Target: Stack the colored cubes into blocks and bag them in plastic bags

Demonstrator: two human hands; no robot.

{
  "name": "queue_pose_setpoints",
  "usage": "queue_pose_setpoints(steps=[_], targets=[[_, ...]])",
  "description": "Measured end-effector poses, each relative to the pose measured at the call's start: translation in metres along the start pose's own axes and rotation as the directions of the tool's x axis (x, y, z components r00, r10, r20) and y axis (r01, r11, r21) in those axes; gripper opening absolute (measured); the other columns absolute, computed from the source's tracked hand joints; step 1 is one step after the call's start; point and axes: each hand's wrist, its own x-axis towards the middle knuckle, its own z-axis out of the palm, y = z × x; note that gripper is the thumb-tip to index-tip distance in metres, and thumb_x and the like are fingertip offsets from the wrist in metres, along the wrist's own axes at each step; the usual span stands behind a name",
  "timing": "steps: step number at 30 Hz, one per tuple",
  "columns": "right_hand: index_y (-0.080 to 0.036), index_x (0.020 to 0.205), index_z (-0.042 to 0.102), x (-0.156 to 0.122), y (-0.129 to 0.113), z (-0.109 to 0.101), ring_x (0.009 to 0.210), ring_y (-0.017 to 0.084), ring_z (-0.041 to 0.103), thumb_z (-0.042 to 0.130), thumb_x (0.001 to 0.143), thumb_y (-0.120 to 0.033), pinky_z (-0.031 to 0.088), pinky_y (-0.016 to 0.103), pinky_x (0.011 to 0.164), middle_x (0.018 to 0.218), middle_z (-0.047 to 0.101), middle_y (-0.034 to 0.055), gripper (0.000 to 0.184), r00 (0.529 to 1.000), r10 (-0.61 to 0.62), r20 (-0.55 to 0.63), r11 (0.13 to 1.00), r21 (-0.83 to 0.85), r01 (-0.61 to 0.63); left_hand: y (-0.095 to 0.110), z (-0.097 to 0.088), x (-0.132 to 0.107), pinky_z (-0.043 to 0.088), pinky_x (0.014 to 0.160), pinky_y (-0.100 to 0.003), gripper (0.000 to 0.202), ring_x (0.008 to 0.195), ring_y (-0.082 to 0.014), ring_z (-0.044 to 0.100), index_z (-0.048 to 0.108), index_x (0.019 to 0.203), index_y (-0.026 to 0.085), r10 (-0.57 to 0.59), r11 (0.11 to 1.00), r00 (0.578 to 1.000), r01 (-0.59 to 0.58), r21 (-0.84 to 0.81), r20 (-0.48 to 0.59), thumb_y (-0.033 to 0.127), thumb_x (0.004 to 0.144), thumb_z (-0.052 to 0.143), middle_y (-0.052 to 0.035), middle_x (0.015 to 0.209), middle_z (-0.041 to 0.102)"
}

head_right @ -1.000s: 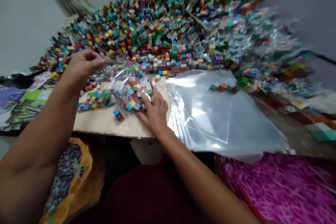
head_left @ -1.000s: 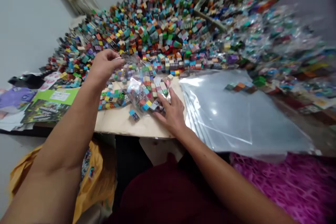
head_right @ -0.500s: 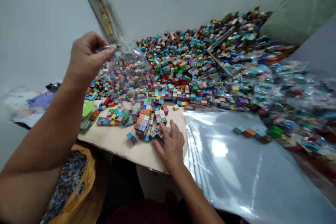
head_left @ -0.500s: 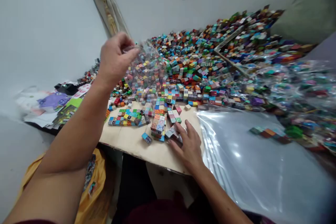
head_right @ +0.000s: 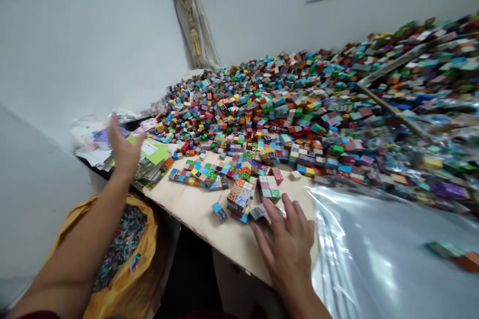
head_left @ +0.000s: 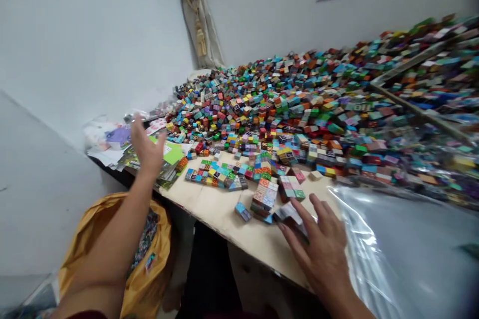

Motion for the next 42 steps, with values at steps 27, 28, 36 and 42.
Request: queue_pose_setpoints(steps=[27,28,36,42], targets=[[-0.019,0.150,0.020,0.167,-0.099,0.097,0.127,0.041,0.037,0.078,0.061,-0.041,0.036,0.053,0.097,0.143,0.037,0.0216,0.108,0.525,-0.196,0.829,0.968,0.078,0.238,-0.032,0.048,-0.100,0.021,0.115,-0.046,0.093,0.144,-0.0301,0.015,0.029,0.145,0.019,0.152,0.927,0.511,0.222,-0.301,0.846,0.024,0.065,0.076,-0.0161,0.154,0.021],[-0.017,0.150,0.019,0.166,-0.100,0.103,0.126,0.040,0.038,0.077,0.062,-0.037,0.036,0.051,0.097,0.142,0.038,0.0221,0.107,0.510,-0.190,0.839,0.970,0.079,0.231,-0.029,0.051,-0.099,0.021,0.116,-0.046,0.093,0.144,-0.0298,0.014,0.028,0.145,0.020,0.168,0.920,0.497,0.230,-0.317,0.851,0.023,0.065,0.076,-0.0156,0.154,0.020],[-0.007,0.144,0.032,0.139,-0.079,0.099,0.123,0.032,0.044,0.065,0.062,-0.016,0.036,0.043,0.102,0.140,0.043,0.0204,0.089,0.597,-0.318,0.736,0.946,0.205,0.251,0.004,0.050,-0.122,0.024,0.114,-0.047,0.089,0.140,-0.0346,0.023,0.036,0.142,0.017,0.109,0.920,0.473,0.284,-0.269,0.874,0.022,0.064,0.077,-0.0198,0.152,0.021],[-0.012,0.144,0.033,0.127,-0.061,0.080,0.131,0.032,0.036,0.073,0.064,-0.019,0.031,0.045,0.107,0.144,0.037,0.0193,0.090,0.566,-0.340,0.751,0.939,0.241,0.245,0.022,0.043,-0.147,0.027,0.113,-0.051,0.081,0.139,-0.0360,0.026,0.042,0.138,0.017,0.066,0.937,0.537,0.257,-0.238,0.841,0.022,0.065,0.077,-0.0193,0.150,0.026]])
